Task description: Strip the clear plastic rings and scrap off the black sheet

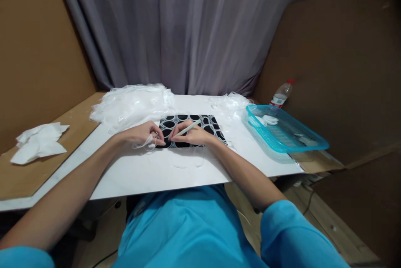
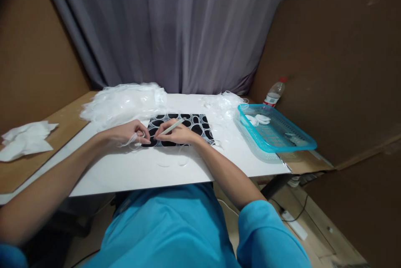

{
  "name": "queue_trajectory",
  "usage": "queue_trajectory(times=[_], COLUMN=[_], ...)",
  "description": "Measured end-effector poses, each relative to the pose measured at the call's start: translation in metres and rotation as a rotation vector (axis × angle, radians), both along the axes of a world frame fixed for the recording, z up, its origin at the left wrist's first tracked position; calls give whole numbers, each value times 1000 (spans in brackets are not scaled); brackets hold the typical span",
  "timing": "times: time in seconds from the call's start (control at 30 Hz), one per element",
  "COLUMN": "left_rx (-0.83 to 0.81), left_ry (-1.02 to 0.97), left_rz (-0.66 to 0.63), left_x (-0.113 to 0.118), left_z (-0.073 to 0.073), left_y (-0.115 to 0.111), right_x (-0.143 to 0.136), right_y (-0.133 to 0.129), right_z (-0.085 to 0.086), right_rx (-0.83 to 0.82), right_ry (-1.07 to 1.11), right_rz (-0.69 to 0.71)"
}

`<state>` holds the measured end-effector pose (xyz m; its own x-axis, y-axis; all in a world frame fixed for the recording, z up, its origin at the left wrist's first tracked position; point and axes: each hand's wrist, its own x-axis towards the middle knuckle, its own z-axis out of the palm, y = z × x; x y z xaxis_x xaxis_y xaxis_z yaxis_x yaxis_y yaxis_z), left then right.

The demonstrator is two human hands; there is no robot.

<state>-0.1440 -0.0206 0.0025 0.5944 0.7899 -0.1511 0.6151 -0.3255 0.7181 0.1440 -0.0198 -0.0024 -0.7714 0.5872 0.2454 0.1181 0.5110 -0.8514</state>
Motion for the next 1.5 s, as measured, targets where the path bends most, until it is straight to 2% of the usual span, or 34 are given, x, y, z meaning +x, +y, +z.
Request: queue_trajectory(times=[0.23,0.5,0.6,0.77,0.87,0.97,1.1,1.17,1.37,1.5], left_rx=[-79,-112,-135,-194,-193,-111,24,65,169,172], left_ry=[17,93,96,142,159,89,-56,-63,-6,36], left_rz=[-5,-70,-98,-138,-153,-116,75,109,13,4], left_x=[-6,4,7,4,1,1,3,4,4,1], left_z=[-12,0,3,9,13,16,15,11,-3,-4], left_y=[5,-6,-11,-15,-15,-13,-7,-4,-1,-1], right_x=[-7,-7,-5,9,19,24,14,5,-13,-11], right_y=[3,4,6,17,26,33,32,29,18,21], right_z=[-18,-19,-13,-2,-4,-11,-18,-19,-24,-31], right_rx=[52,56,21,-37,-44,-33,50,86,68,102], right_ry=[-108,-69,-28,115,174,134,61,63,40,-35], right_rz=[17,20,-61,-330,-426,-464,-409,-355,-159,-145])
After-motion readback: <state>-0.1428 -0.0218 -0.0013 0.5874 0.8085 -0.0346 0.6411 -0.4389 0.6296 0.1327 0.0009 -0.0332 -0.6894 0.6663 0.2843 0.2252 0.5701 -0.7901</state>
